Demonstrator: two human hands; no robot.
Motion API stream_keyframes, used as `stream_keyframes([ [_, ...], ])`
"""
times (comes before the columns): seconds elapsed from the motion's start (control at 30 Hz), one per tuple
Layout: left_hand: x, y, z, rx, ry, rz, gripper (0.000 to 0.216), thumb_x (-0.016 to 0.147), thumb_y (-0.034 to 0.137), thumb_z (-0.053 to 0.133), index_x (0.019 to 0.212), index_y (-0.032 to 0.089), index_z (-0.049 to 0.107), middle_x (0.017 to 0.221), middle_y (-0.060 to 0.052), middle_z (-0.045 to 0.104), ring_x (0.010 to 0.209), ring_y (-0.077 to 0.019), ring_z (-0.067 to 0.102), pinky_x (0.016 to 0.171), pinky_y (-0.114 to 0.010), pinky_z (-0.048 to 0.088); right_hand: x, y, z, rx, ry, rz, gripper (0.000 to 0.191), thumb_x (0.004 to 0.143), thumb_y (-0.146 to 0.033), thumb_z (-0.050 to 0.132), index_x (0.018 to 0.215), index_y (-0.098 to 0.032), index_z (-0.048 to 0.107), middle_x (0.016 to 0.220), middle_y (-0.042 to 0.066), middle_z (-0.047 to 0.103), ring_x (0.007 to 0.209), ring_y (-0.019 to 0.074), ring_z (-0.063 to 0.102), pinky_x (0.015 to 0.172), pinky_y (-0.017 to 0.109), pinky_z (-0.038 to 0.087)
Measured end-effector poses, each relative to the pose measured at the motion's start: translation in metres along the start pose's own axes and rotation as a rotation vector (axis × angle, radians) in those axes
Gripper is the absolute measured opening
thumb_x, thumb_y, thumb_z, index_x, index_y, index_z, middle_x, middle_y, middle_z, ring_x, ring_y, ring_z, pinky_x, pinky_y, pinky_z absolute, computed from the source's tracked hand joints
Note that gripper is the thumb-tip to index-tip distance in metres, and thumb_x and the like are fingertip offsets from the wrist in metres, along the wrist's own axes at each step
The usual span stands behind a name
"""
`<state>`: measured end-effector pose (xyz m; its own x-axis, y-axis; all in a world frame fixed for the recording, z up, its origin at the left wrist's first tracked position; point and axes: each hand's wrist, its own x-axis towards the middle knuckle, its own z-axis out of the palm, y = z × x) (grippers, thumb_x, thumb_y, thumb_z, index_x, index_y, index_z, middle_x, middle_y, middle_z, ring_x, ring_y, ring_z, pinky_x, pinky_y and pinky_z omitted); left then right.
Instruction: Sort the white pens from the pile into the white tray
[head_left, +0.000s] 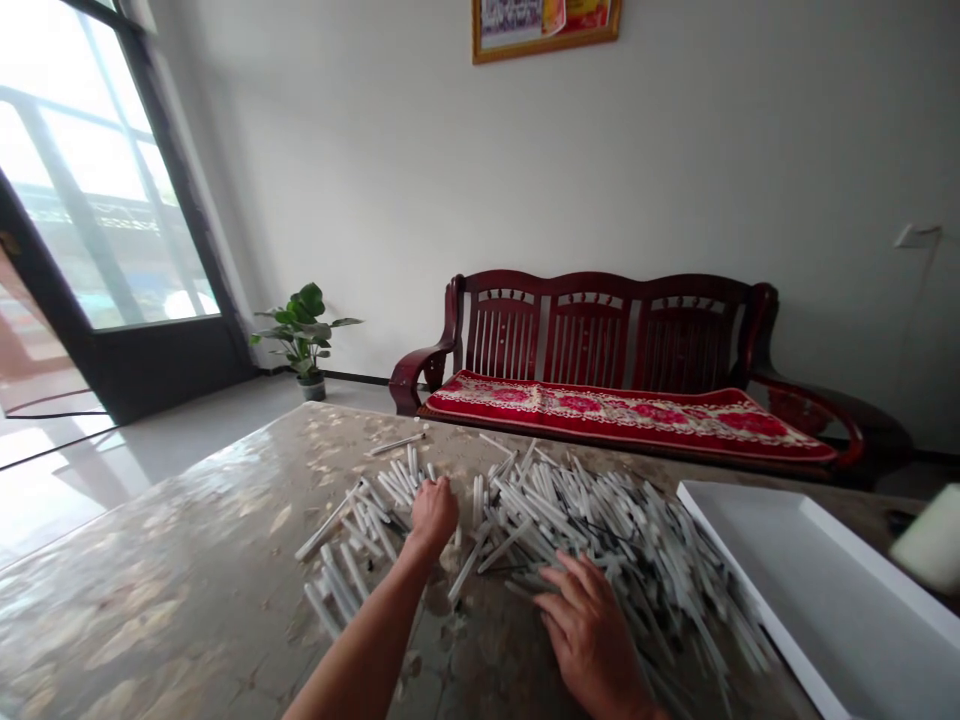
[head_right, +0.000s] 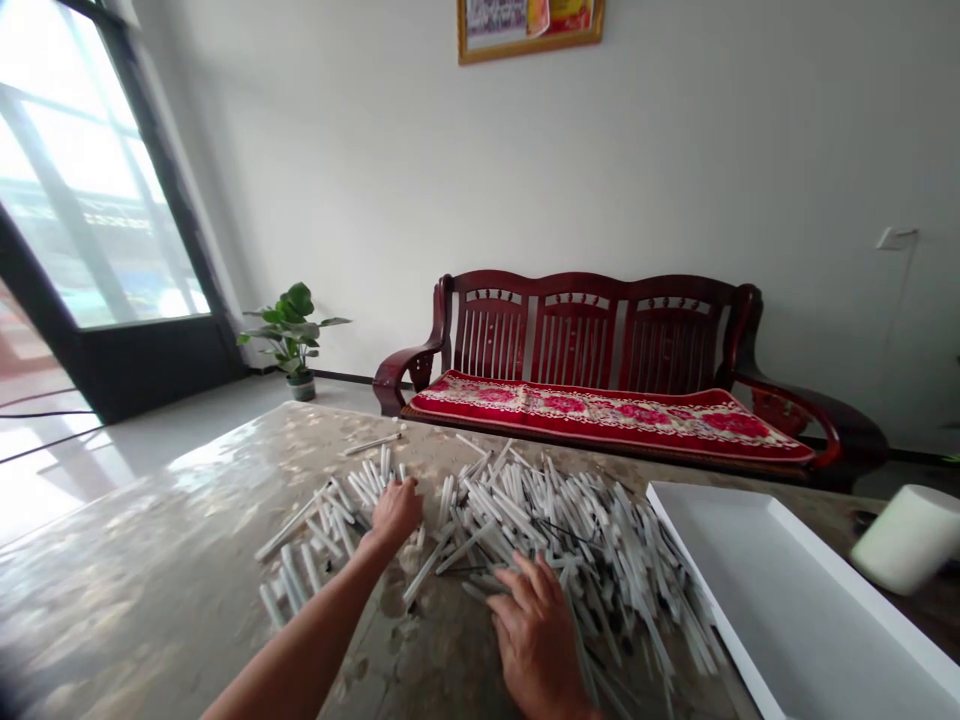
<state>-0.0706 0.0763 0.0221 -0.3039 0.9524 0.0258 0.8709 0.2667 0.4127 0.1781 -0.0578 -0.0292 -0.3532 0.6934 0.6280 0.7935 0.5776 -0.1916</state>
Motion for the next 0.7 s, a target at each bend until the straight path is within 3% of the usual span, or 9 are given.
stream_keyframes([
  [0.13, 0.015, 0.005, 0.003, 0.024, -0.061, -0.023, 0.024, 0.082, 0.012, 0.058, 0.102, 0.011, 0.072, 0.122, -0.026, 0.065, 0.114, -0.0362, 0.065, 0.088, -0.04, 0.05, 0.0, -0.001, 0.004, 0.033, 0.042, -0.014, 0.032, 0.081, -0.003, 0.058, 0.091, -0.029, 0.073, 0.109, -0.001, 0.074, 0.12, 0.0246, 0.058, 0.109, 0.05, 0.041],
  [0.4, 0.018, 0.023, 0.003, -0.229, -0.136, -0.082, 0.032, 0.07, 0.014, 0.071, 0.102, 0.011, 0.067, 0.106, -0.028, 0.072, 0.117, -0.0415, 0.064, 0.092, -0.048, 0.048, -0.001, -0.001, 0.0, 0.025, 0.092, 0.023, 0.028, 0.089, -0.009, 0.054, 0.097, -0.028, 0.072, 0.108, 0.003, 0.073, 0.119, 0.0244, 0.059, 0.109, 0.049, 0.041],
  [0.5, -0.002, 0.032, 0.007, -0.463, -0.166, -0.063, 0.019, 0.072, 0.016, 0.07, 0.091, 0.016, 0.067, 0.09, -0.015, 0.074, 0.106, -0.0331, 0.069, 0.086, -0.039, 0.05, -0.003, 0.007, -0.002, 0.018, 0.157, 0.066, 0.027, 0.093, -0.014, 0.053, 0.109, -0.027, 0.07, 0.11, 0.003, 0.073, 0.115, 0.0244, 0.061, 0.105, 0.047, 0.044],
  [0.57, -0.024, 0.041, 0.013, -0.655, -0.228, -0.033, 0.013, 0.077, 0.025, 0.068, 0.086, 0.017, 0.067, 0.073, -0.006, 0.07, 0.086, -0.0251, 0.072, 0.073, -0.031, 0.053, -0.004, 0.015, -0.003, 0.016, 0.21, 0.137, 0.024, 0.096, -0.022, 0.053, 0.114, -0.026, 0.068, 0.109, 0.005, 0.073, 0.109, 0.0246, 0.062, 0.1, 0.045, 0.046],
  [0.7, -0.075, 0.055, 0.032, -1.027, -0.334, 0.018, 0.027, 0.08, 0.042, 0.069, 0.091, 0.017, 0.066, 0.068, 0.001, 0.063, 0.064, -0.0116, 0.065, 0.063, -0.021, 0.051, -0.005, 0.03, -0.006, 0.027, 0.274, 0.301, 0.029, 0.101, -0.037, 0.045, 0.111, -0.024, 0.069, 0.101, 0.007, 0.073, 0.096, 0.024, 0.065, 0.087, 0.041, 0.049],
])
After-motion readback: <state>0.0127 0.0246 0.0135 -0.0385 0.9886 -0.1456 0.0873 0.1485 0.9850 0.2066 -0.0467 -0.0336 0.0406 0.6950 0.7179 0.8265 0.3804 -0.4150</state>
